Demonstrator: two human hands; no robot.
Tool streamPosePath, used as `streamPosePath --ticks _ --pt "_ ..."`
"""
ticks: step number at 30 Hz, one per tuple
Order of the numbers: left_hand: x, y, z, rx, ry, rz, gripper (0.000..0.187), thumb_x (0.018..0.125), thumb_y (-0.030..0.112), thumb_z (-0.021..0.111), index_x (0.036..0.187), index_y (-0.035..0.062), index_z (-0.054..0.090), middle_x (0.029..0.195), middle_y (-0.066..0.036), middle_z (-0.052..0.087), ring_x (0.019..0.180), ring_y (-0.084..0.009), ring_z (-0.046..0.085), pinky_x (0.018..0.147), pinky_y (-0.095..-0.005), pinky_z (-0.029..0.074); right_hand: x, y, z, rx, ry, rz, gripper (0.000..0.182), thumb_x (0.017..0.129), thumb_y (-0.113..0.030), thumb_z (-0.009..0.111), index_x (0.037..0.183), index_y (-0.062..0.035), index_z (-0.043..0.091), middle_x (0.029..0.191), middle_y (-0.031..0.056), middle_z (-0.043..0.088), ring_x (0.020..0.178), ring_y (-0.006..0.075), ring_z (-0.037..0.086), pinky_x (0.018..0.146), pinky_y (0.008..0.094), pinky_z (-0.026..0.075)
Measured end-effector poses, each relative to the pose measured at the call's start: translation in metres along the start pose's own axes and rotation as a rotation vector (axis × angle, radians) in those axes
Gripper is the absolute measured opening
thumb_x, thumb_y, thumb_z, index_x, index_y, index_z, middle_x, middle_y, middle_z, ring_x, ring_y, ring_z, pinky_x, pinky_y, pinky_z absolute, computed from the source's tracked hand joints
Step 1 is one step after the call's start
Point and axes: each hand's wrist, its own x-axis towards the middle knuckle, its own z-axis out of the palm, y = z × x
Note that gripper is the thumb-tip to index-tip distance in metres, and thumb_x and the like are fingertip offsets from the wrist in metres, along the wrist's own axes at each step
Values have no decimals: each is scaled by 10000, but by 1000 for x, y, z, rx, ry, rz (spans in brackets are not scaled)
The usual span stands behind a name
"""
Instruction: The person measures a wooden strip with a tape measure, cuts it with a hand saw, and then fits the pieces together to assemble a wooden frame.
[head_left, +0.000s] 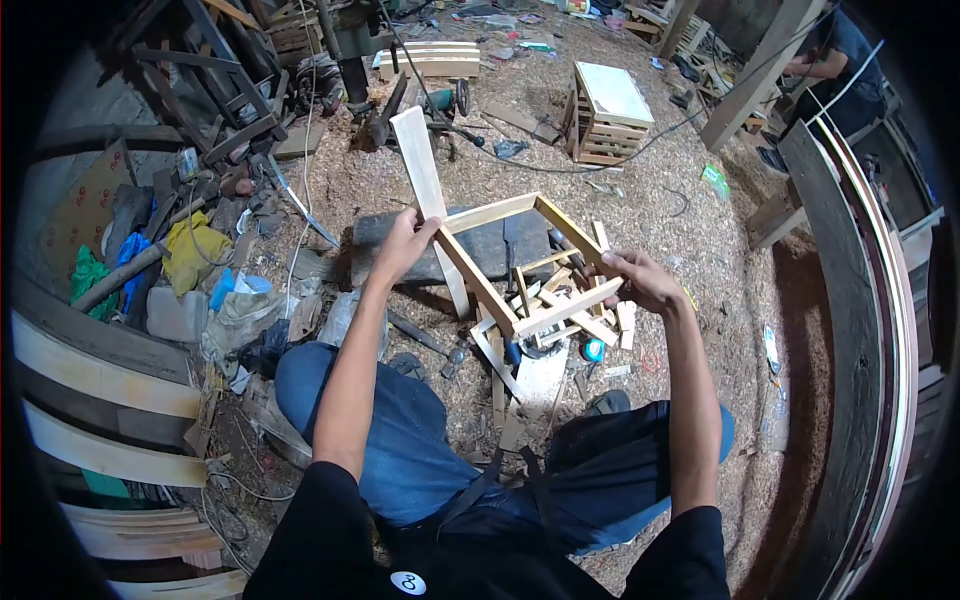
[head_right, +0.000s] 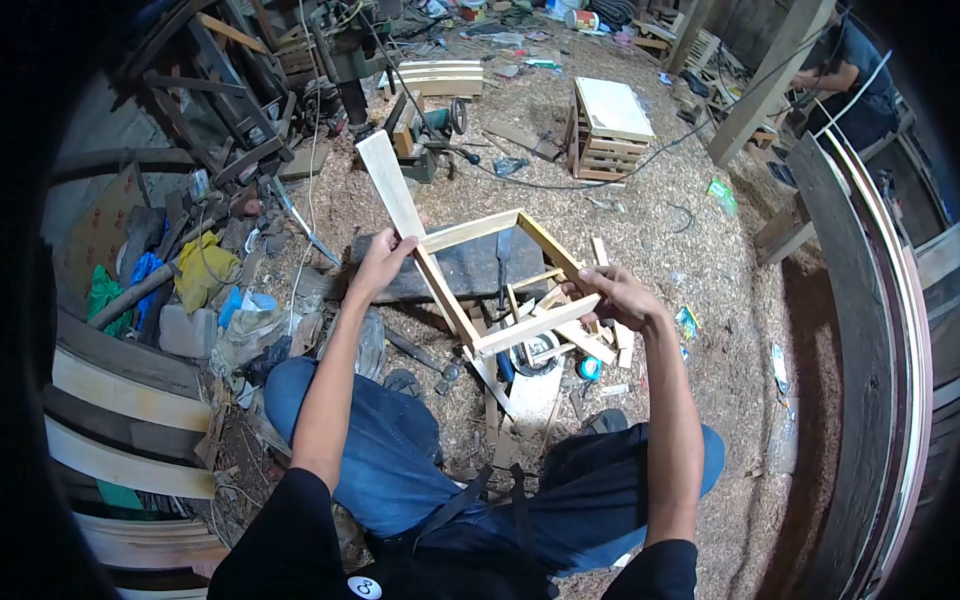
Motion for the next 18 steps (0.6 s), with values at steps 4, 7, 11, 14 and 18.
streamPosePath --ticks 4,7,11,14,18 --pt "0 6 -4 31 -77 -19 304 931 159 511 1143 -47 580 972 -79 650 865 -124 567 780 -275 452 -9 -3 -2 29 47 -6 378 936 -262 535 1160 38 482 1064 147 625 878 201 647 632 308 605" --pt "0 0 -2 75 0 -91 310 937 195 478 1070 -63 585 951 -91 631 871 -132 555 783 -289 439 -10 0 1 63 70 -13 337 940 -244 527 1153 11 469 1068 150 614 867 215 649 648 325 608" --pt "2 -1 3 159 90 -118 318 934 207 422 1028 -70 545 896 -115 566 887 -180 535 802 -324 423 -11 4 17 90 79 -45 326 940 -242 531 1162 -15 457 1062 136 607 858 215 637 677 358 596" --pt "2 2 4 179 54 -184 310 938 208 460 1054 -71 528 894 -127 516 911 -210 520 839 -338 416 -10 3 29 97 62 -61 301 939 -242 534 1140 -30 460 1051 129 606 872 218 632 689 372 594" --pt "1 -1 6 76 49 54 382 910 225 596 1156 -60 530 976 -142 580 1006 -185 531 867 -326 427 -9 6 24 155 38 -56 287 929 -238 555 1112 -40 457 1026 156 587 929 231 606 723 425 599"
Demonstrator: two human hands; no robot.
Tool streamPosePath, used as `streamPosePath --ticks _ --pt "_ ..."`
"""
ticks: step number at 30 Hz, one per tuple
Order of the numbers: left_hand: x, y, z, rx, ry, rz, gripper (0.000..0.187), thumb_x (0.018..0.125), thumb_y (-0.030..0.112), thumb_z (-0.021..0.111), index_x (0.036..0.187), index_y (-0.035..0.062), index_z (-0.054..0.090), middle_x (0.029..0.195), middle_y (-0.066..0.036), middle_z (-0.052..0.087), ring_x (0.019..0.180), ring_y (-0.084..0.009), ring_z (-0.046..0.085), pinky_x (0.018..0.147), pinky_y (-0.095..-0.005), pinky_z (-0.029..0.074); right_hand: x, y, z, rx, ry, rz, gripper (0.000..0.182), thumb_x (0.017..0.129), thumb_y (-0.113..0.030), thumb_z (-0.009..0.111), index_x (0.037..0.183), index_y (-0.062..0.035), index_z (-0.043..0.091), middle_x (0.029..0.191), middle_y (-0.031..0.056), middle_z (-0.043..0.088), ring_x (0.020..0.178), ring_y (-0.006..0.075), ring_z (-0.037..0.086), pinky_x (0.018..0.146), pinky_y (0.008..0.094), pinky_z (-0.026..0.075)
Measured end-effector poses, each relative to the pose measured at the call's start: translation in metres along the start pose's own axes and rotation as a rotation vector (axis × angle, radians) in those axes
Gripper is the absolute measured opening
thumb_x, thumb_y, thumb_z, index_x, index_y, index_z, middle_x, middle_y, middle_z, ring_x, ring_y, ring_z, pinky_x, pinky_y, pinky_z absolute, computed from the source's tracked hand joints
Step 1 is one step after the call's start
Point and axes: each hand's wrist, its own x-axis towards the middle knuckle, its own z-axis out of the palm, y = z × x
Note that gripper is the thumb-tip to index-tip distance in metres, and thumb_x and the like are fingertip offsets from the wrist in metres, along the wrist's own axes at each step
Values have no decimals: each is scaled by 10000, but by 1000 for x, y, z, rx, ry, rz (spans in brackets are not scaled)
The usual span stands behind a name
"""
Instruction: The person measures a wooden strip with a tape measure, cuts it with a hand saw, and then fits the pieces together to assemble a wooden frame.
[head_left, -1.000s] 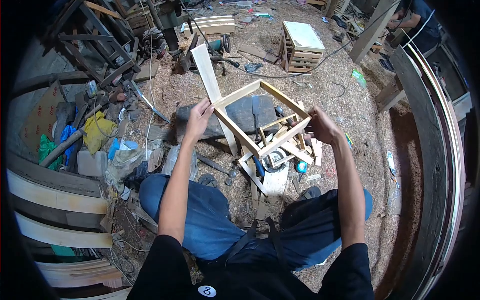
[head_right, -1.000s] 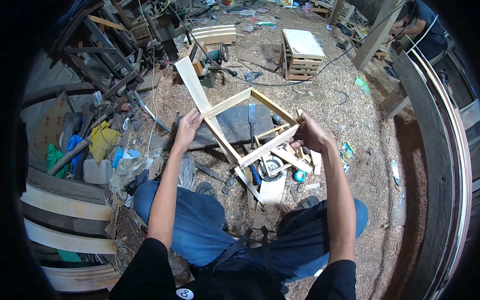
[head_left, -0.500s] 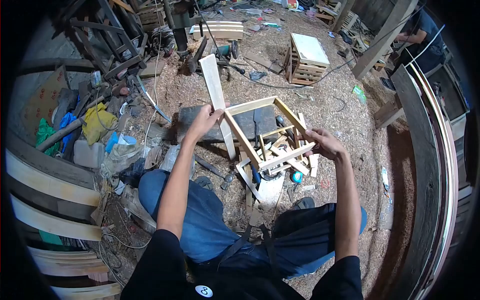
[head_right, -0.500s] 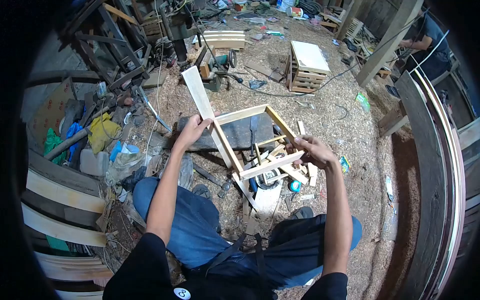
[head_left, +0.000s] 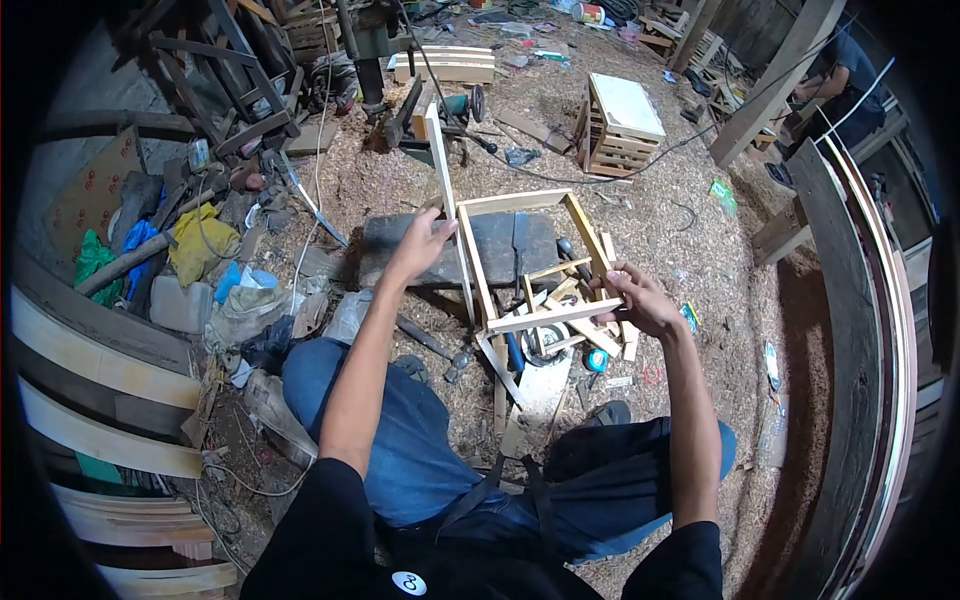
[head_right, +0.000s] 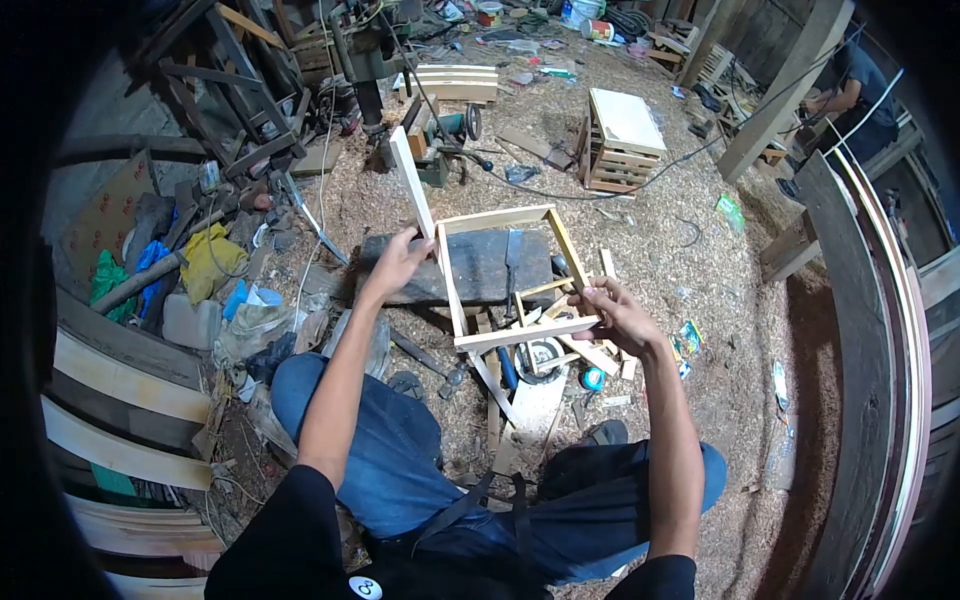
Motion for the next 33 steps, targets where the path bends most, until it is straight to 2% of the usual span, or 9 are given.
streamPosePath --ticks 2,3,10,13,17,22,27,31,33 --pt "5 -9 -9 124 -91 -17 394 893 247 623 1151 -44 566 1034 -140 623 998 -166 553 865 -318 434 -2 -1 -1 5 2 -6 287 928 -240 557 1107 -39 457 1017 151 589 931 227 606 726 423 599" --pt "-3 18 -6 64 -56 -29 376 870 265 653 1084 -41 609 1036 -144 644 947 -160 572 857 -318 437 -2 -1 -1 -4 -2 -20 283 929 -240 556 1105 -43 457 1024 150 592 931 223 606 727 422 598" --pt "3 12 -10 155 -39 -20 399 860 309 662 1056 -38 625 980 -123 654 901 -152 571 833 -322 442 -5 -1 5 -6 -4 -54 246 926 -260 563 1057 -66 485 991 88 604 870 175 604 727 416 597" --pt "7 8 -14 174 -147 -192 440 861 351 655 1075 -33 621 1001 -116 655 909 -148 571 834 -313 442 -10 -6 5 24 6 -65 235 923 -271 570 1035 -77 500 956 62 603 836 155 591 731 415 592" --pt "6 11 -11 119 -125 -128 484 841 368 676 1118 -22 609 1036 -116 650 943 -133 568 837 -291 445 -6 2 2 -8 11 -64 227 923 -275 570 1029 -85 508 964 60 608 847 146 587 738 418 586" --pt "5 20 -12 21 3 -60 480 823 336 704 1125 -24 607 1042 -95 651 948 -111 564 838 -289 457 -8 6 4 0 -63 -46 218 925 -242 568 1069 -98 490 1036 120 611 959 196 595 698 395 584" --pt "4 26 -17 9 -121 -245 478 826 332 700 1125 -28 601 1039 -71 643 934 -89 560 820 -285 466 -9 2 3 -66 -32 -35 232 915 -213 585 1082 -99 471 1000 112 625 932 197 613 674 386 585" --pt "9 1 -14 52 -159 -227 478 852 387 658 1063 -40 614 984 -77 643 879 -99 566 795 -288 466 -9 -2 5 -46 -15 -57 231 907 -190 595 1056 -64 471 964 111 620 832 166 623 650 355 608" --pt "7 -5 -5 -1 -80 -81 523 877 466 590 981 -45 629 890 -92 646 816 -125 572 774 -296 461 -14 -7 8 -23 -17 -76 238 900 -181 605 1047 -63 460 946 106 623 785 154 617 625 341 608"
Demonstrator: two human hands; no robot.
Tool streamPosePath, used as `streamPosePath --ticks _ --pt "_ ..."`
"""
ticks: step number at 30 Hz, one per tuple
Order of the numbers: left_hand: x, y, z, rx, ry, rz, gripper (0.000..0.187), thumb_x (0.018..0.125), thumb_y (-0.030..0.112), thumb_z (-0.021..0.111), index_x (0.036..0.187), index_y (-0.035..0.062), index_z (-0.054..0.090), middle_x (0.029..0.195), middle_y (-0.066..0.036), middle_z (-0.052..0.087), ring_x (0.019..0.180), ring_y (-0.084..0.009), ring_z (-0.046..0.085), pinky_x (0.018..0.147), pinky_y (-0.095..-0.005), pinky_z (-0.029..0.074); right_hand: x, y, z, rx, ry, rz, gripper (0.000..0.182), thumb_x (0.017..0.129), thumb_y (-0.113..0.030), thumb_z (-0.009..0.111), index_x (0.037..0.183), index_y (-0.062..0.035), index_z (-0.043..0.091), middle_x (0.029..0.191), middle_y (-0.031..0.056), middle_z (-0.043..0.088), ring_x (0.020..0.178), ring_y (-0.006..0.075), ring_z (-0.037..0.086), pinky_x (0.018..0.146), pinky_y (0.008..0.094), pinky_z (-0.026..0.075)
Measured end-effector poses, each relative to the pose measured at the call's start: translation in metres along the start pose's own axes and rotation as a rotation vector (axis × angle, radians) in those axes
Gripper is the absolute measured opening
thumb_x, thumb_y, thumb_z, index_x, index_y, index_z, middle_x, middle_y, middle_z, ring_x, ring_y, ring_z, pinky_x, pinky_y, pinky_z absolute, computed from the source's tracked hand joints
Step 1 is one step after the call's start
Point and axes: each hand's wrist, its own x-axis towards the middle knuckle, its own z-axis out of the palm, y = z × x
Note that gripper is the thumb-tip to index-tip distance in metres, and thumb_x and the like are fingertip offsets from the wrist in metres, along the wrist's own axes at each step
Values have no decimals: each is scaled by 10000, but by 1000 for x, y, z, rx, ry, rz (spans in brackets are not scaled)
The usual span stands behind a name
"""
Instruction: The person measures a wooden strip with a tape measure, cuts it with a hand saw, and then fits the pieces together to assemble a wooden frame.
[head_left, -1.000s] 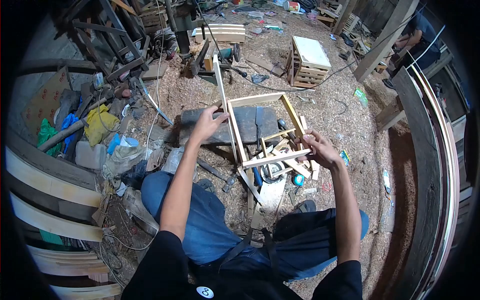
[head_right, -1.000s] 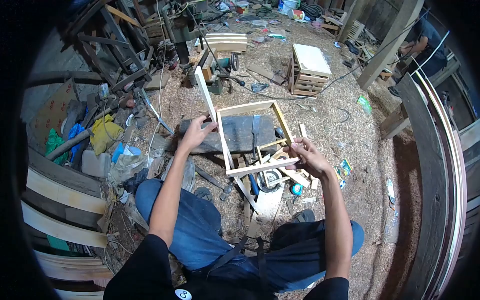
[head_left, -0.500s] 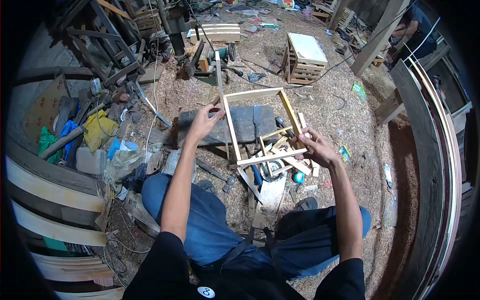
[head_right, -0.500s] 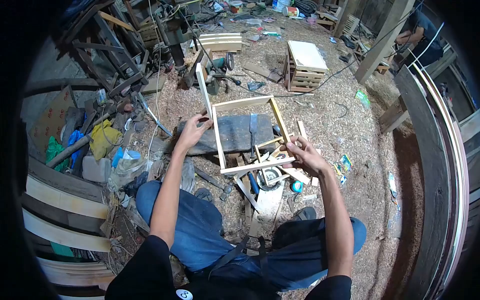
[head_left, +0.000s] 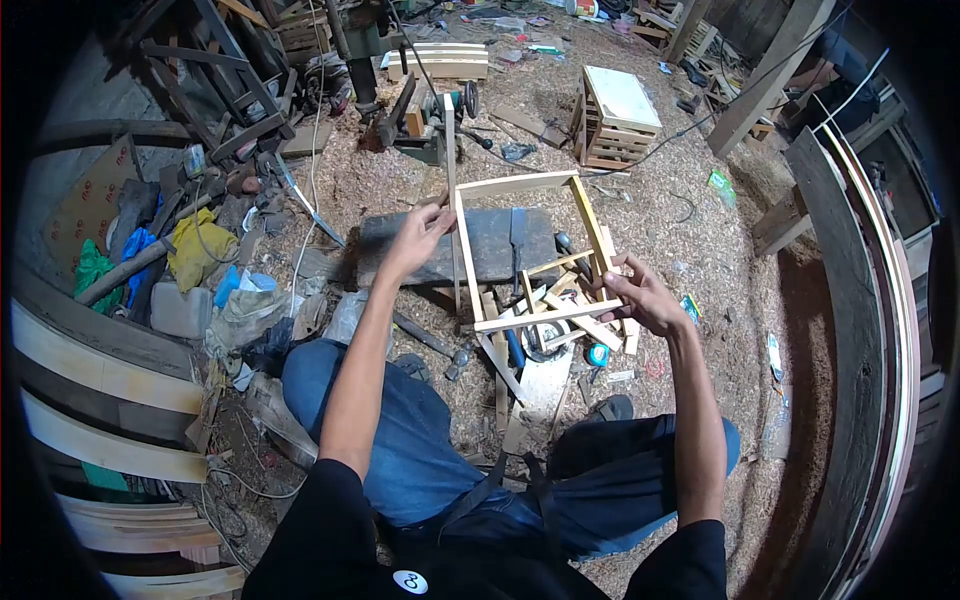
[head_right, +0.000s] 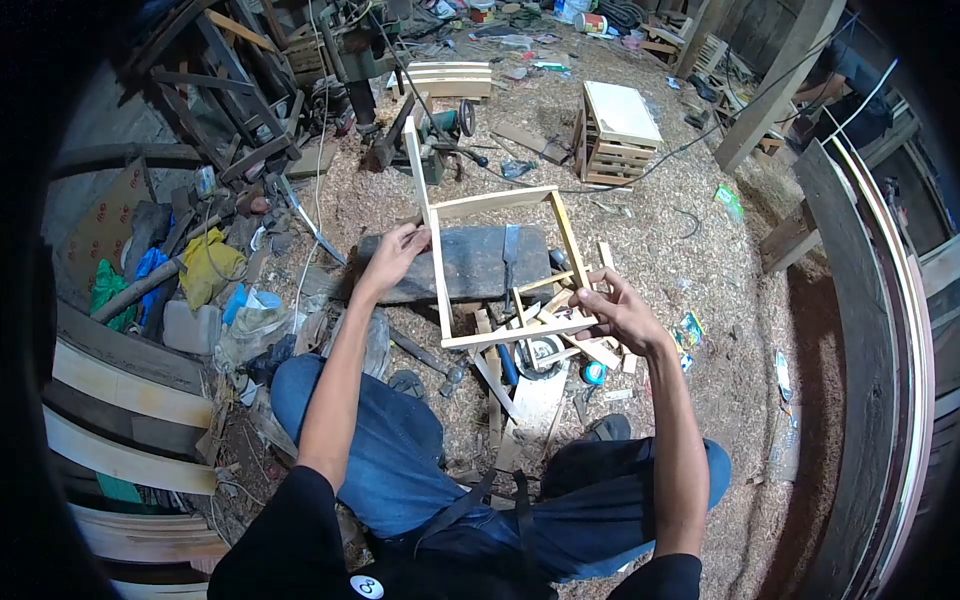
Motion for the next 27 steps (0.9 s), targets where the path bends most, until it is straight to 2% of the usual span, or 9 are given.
streamPosePath --ticks 4,9,10,13,15,18,19,23,27 --pt "-2 14 9 276 101 75 576 881 527 549 941 -40 634 844 -107 642 788 -172 590 754 -329 465 -2 -2 1 -26 22 15 252 892 -176 618 1051 -60 459 930 101 625 770 151 614 642 354 608" --pt "-11 41 19 267 212 -17 426 847 376 632 937 -40 634 809 -189 660 772 -302 650 689 -392 481 3 6 10 -32 -21 16 304 881 -176 632 1088 -59 443 956 132 633 794 166 631 685 385 604" --pt "-11 48 20 405 236 -68 355 827 286 632 936 -51 627 800 -238 647 787 -369 647 687 -410 483 5 8 10 -55 -9 -2 346 874 -166 644 1129 -64 432 972 154 639 784 169 635 641 338 587" --pt "-12 51 26 416 277 -80 345 824 274 634 925 -55 621 818 -259 638 810 -404 633 692 -429 481 5 6 11 -116 -28 -16 388 863 -149 659 1156 -63 419 1005 173 645 795 175 647 582 275 538" --pt "-9 38 34 430 273 -82 349 828 273 631 936 -58 618 812 -250 642 796 -399 634 691 -431 481 9 7 21 -157 -2 -55 361 877 -227 650 1122 -54 448 879 96 637 691 123 611 554 232 492" --pt "-6 36 51 398 318 16 364 838 280 628 963 -62 611 789 -224 646 756 -374 635 683 -419 482 31 24 27 -200 177 -113 344 920 -396 565 958 -57 521 628 -56 405 504 36 396 451 210 381" --pt "-7 42 56 356 370 114 376 843 287 628 978 -64 609 771 -207 646 729 -353 635 675 -406 482 32 29 28 -230 277 -135 300 937 -364 545 909 -68 509 612 -56 409 489 30 392 413 210 318" --pt "-2 28 52 162 294 15 463 873 384 609 1041 -47 608 756 -130 641 708 -236 614 667 -340 470 35 33 28 -60 305 -104 260 955 -343 516 880 -95 490 586 -68 382 444 23 324 383 207 267" --pt "4 15 46 168 247 -4 525 880 473 571 1058 -20 615 809 -144 658 779 -251 639 700 -350 478 38 39 28 -51 281 -121 244 963 -331 500 857 -114 469 569 -82 352 412 23 265 368 208 214"
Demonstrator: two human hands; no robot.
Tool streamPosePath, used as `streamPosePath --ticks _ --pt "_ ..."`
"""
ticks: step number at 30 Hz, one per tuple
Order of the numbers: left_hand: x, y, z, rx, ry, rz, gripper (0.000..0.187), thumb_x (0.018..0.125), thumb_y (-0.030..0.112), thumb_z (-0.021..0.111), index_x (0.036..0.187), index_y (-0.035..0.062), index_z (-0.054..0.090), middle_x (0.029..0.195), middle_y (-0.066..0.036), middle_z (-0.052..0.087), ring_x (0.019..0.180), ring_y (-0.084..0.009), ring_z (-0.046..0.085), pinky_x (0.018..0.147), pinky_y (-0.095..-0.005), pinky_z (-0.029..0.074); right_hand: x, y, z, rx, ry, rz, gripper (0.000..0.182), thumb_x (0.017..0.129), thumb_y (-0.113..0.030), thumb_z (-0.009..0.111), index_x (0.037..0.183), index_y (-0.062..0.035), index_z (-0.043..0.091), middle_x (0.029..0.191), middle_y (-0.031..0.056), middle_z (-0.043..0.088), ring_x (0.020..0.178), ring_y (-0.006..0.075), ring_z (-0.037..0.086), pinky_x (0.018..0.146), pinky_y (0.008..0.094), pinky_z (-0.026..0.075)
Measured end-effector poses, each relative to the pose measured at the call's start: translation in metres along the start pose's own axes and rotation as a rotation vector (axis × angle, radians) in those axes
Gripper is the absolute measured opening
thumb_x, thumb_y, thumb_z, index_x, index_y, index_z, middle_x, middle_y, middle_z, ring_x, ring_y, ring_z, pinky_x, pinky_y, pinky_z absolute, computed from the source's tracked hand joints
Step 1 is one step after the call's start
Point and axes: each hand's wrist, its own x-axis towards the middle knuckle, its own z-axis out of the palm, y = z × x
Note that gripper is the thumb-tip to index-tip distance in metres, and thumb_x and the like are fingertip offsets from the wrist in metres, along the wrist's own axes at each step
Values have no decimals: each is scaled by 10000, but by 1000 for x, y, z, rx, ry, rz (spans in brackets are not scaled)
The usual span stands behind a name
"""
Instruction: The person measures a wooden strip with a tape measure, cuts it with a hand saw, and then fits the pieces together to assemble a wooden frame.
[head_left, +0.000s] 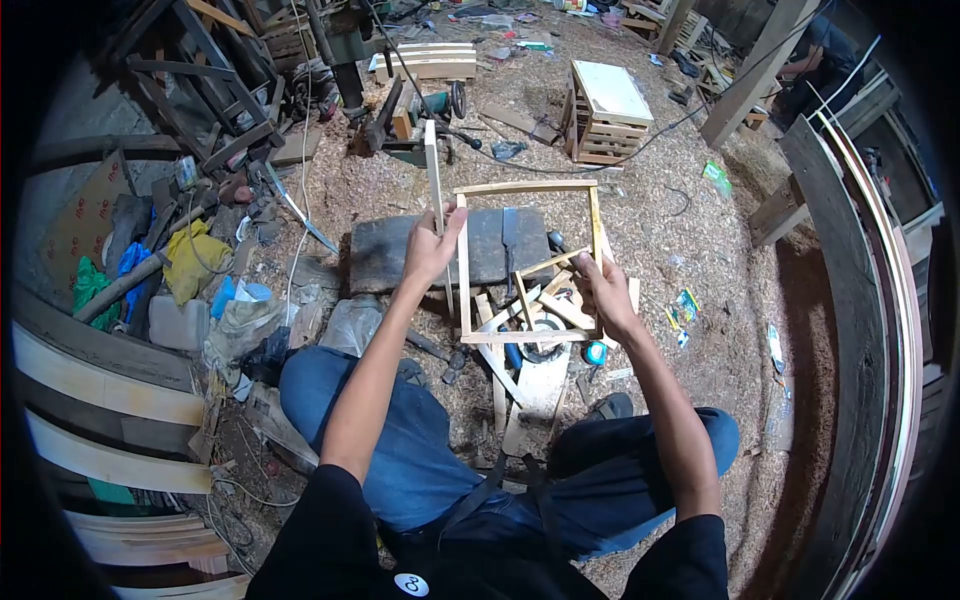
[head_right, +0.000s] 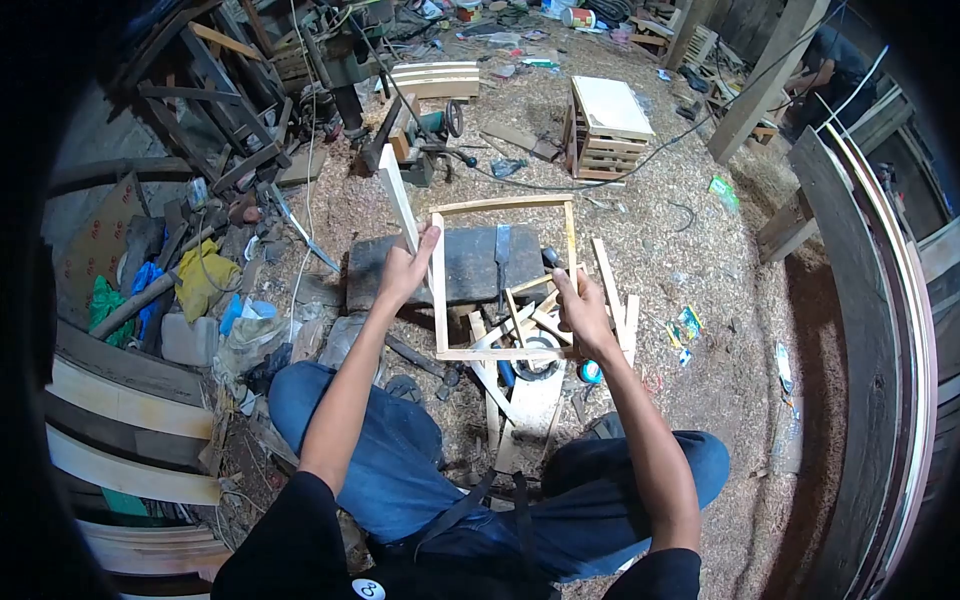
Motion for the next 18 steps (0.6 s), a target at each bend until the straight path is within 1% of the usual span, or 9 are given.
streamPosePath --ticks 4,6,7,9,10,11,12,15,18 --pt "-7 12 -1 152 7 -18 531 886 496 547 1081 7 615 835 -166 660 816 -285 644 722 -358 483 0 -1 4 -32 56 17 189 972 -270 470 853 -123 467 550 -88 325 411 22 270 359 215 203" --pt "-5 18 -3 144 -7 -27 454 907 446 529 1040 25 634 836 -177 659 787 -313 646 704 -378 485 1 1 5 -30 49 29 180 968 -251 462 833 -132 450 546 -92 310 408 25 258 356 218 199" --pt "-6 24 -6 144 -7 -29 454 907 446 529 1040 25 634 836 -177 659 787 -313 646 704 -378 485 0 1 9 -19 59 37 201 964 -261 466 809 -136 436 546 -91 306 408 27 255 356 219 200" --pt "-9 35 -9 234 -84 -97 371 920 364 516 965 20 649 799 -169 656 742 -321 647 667 -400 482 0 4 10 -10 66 46 224 959 -271 471 785 -140 422 546 -90 302 408 28 253 356 220 201" --pt "-9 33 -8 234 -83 -98 371 920 364 516 965 20 649 799 -169 656 742 -321 647 667 -400 482 3 9 6 -11 52 62 214 961 -262 469 812 -110 451 534 -72 341 405 38 301 347 223 249" --pt "-10 30 -6 237 -66 -64 346 921 330 508 923 13 647 774 -165 651 721 -324 644 652 -407 480 5 14 4 -11 38 79 213 963 -253 468 840 -80 481 521 -53 381 401 48 349 338 226 298" --pt "-10 29 -5 240 -48 -31 328 922 296 500 882 5 646 749 -161 647 701 -328 641 637 -415 478 6 18 3 -11 37 81 213 963 -253 468 840 -80 481 521 -53 381 401 48 349 338 226 298" --pt "-11 26 -3 263 -29 -37 314 922 276 494 872 -2 631 706 -163 633 691 -334 637 631 -417 478 10 22 3 -64 68 99 214 961 -249 456 832 -81 479 523 -47 388 399 56 354 334 233 300" --pt "-11 23 -3 271 6 -13 299 920 254 491 866 -12 617 697 -174 629 677 -342 635 622 -426 475 5 17 5 -36 12 72 210 956 -239 447 818 -82 468 531 -41 394 401 62 360 333 239 304"
